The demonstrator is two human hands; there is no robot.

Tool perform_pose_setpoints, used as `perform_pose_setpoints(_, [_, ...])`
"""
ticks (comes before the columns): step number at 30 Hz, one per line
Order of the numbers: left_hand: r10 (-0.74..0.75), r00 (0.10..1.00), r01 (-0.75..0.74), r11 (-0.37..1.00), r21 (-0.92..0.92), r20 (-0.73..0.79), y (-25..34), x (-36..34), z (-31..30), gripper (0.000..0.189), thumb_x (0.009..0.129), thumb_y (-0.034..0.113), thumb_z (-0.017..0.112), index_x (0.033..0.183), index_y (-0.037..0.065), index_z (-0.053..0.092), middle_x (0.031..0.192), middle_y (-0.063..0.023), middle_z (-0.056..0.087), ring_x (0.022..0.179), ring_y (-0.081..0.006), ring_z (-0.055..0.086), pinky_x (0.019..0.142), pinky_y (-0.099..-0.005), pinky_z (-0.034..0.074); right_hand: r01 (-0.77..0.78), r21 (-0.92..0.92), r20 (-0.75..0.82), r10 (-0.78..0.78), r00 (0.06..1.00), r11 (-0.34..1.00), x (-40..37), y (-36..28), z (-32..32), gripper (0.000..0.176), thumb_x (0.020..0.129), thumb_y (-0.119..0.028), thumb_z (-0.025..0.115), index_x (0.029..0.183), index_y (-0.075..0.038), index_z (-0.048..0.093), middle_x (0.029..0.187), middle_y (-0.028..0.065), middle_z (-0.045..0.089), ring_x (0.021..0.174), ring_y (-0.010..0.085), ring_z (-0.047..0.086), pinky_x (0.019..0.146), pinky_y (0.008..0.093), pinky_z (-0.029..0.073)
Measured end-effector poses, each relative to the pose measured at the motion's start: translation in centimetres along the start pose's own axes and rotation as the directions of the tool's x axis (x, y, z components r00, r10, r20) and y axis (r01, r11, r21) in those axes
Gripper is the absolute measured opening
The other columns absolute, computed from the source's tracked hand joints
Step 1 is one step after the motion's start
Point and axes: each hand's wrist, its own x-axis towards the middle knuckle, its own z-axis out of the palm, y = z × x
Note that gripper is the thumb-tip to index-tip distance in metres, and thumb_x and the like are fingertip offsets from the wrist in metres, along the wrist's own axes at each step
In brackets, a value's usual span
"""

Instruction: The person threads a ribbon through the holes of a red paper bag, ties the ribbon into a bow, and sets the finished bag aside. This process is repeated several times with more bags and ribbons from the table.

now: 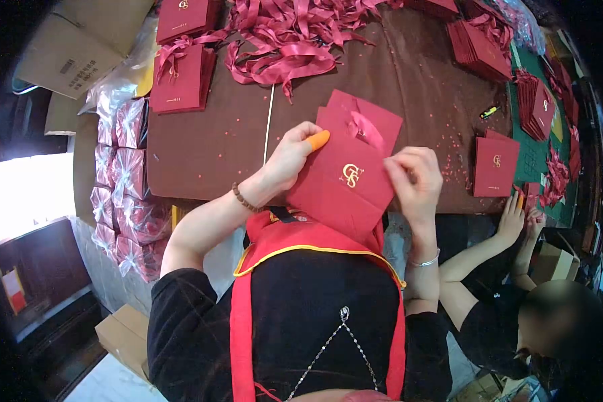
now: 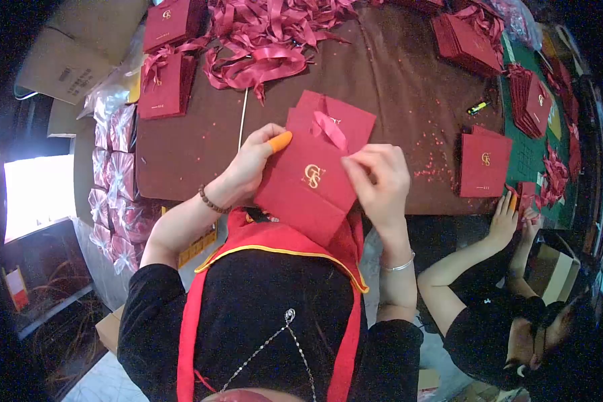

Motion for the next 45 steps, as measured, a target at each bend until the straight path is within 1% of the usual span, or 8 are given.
perform_pose_setpoints(4, [-0.041, 0.998, 0.039, 0.998, 0.042, 0.039, -0.9, -1.5, 0.0, 0.004, 0.091, 0.009, 0.053, 0.094, 0.007, 0.053, 0.084, 0.0023, 0.056, 0.077, -0.0053, 0.051, 0.070, -0.0200, 0.042, 0.171, -0.204, 0.269, -0.112, 0.956, 0.964, -0.2, 0.2, 1.3, 0.014, 0.075, -0.018, 0.069, 0.084, -0.009, 0.066, 0.087, 0.0028, 0.058, 0.081, 0.0213, 0.055, 0.070, 0.0340, 0.040])
perform_pose_setpoints(12, [-0.011, 0.998, 0.009, 1.000, 0.020, 0.068, -1.9, -1.9, -0.7, 0.006, 0.091, 0.004, 0.050, 0.095, 0.003, 0.055, 0.084, 0.0006, 0.058, 0.074, -0.0046, 0.052, 0.066, -0.0170, 0.042, 0.074, -0.168, 0.275, -0.026, 0.961, 0.983, -0.7, 0.8, 2.5, 0.015, 0.078, -0.017, 0.067, 0.089, -0.007, 0.063, 0.081, 0.0059, 0.058, 0.077, 0.0248, 0.055, 0.069, 0.0361, 0.042])
perform_pose_setpoints(15, [0.022, 0.999, -0.032, 0.952, 0.304, 0.037, -0.2, -1.4, -1.3, 0.016, 0.094, 0.010, 0.047, 0.096, 0.000, 0.060, 0.081, -0.0002, 0.060, 0.068, -0.0066, 0.054, 0.058, -0.0209, 0.044, 0.014, -0.180, 0.293, 0.041, 0.955, 0.983, -0.7, 0.4, 2.2, 0.019, 0.077, -0.019, 0.069, 0.087, -0.005, 0.062, 0.080, 0.0082, 0.059, 0.076, 0.0260, 0.056, 0.067, 0.0364, 0.044])
perform_pose_setpoints(19, [0.750, 0.616, -0.479, 0.117, 0.870, 0.239, 0.2, 4.5, -6.3, 0.026, 0.083, 0.003, 0.053, 0.109, 0.008, 0.058, 0.095, -0.0148, 0.060, 0.084, -0.0313, 0.060, 0.071, -0.0382, 0.049, -0.212, -0.036, 0.336, 0.211, 0.918, 0.977, -0.2, -0.6, 2.0, 0.022, 0.079, -0.018, 0.068, 0.089, 0.000, 0.059, 0.084, 0.0139, 0.063, 0.078, 0.0302, 0.061, 0.068, 0.0378, 0.048])
perform_pose_setpoints(27, [0.563, 0.637, -0.392, -0.351, 0.851, 0.526, 2.6, 7.4, -9.7, 0.023, 0.084, 0.013, 0.057, 0.106, 0.012, 0.061, 0.082, -0.0086, 0.055, 0.077, -0.0268, 0.057, 0.065, -0.0376, 0.048, -0.186, 0.003, 0.350, 0.173, 0.921, 0.982, 0.2, -0.7, 2.5, 0.025, 0.080, -0.019, 0.066, 0.097, 0.000, 0.061, 0.090, 0.0165, 0.064, 0.082, 0.0321, 0.063, 0.070, 0.0376, 0.049])
perform_pose_setpoints(35, [0.846, 0.513, -0.569, 0.208, 0.796, 0.146, 8.5, 5.4, -8.8, 0.011, 0.082, 0.007, 0.064, 0.092, 0.004, 0.066, 0.083, -0.0083, 0.062, 0.079, -0.0153, 0.060, 0.070, -0.0268, 0.046, -0.202, -0.083, 0.432, 0.218, 0.875, 0.976, 0.9, -1.0, 2.3, 0.031, 0.076, -0.023, 0.070, 0.096, -0.001, 0.064, 0.090, 0.0126, 0.065, 0.081, 0.0250, 0.063, 0.071, 0.0318, 0.048])
perform_pose_setpoints(40, [0.936, 0.352, -0.732, 0.263, 0.628, 0.019, 17.0, 0.9, -5.9, 0.018, 0.081, -0.002, 0.057, 0.096, 0.001, 0.064, 0.089, -0.0028, 0.061, 0.081, -0.0091, 0.056, 0.072, -0.0207, 0.044, -0.267, -0.052, 0.427, 0.263, 0.865, 0.962, 0.6, 0.0, 2.5, 0.031, 0.075, -0.021, 0.072, 0.096, 0.000, 0.064, 0.086, 0.0120, 0.065, 0.076, 0.0203, 0.062, 0.069, 0.0295, 0.048])
perform_pose_setpoints(45, [0.932, 0.340, -0.939, 0.331, 0.095, 0.122, 22.2, -1.3, -8.6, 0.032, 0.087, 0.009, 0.046, 0.116, -0.003, 0.052, 0.111, -0.0197, 0.058, 0.107, -0.0326, 0.055, 0.094, -0.0420, 0.041, -0.271, -0.034, 0.374, 0.264, 0.889, 0.962, 0.2, 0.6, 2.5, 0.031, 0.074, -0.021, 0.073, 0.095, 0.000, 0.064, 0.082, 0.0107, 0.064, 0.070, 0.0165, 0.059, 0.065, 0.0283, 0.047])
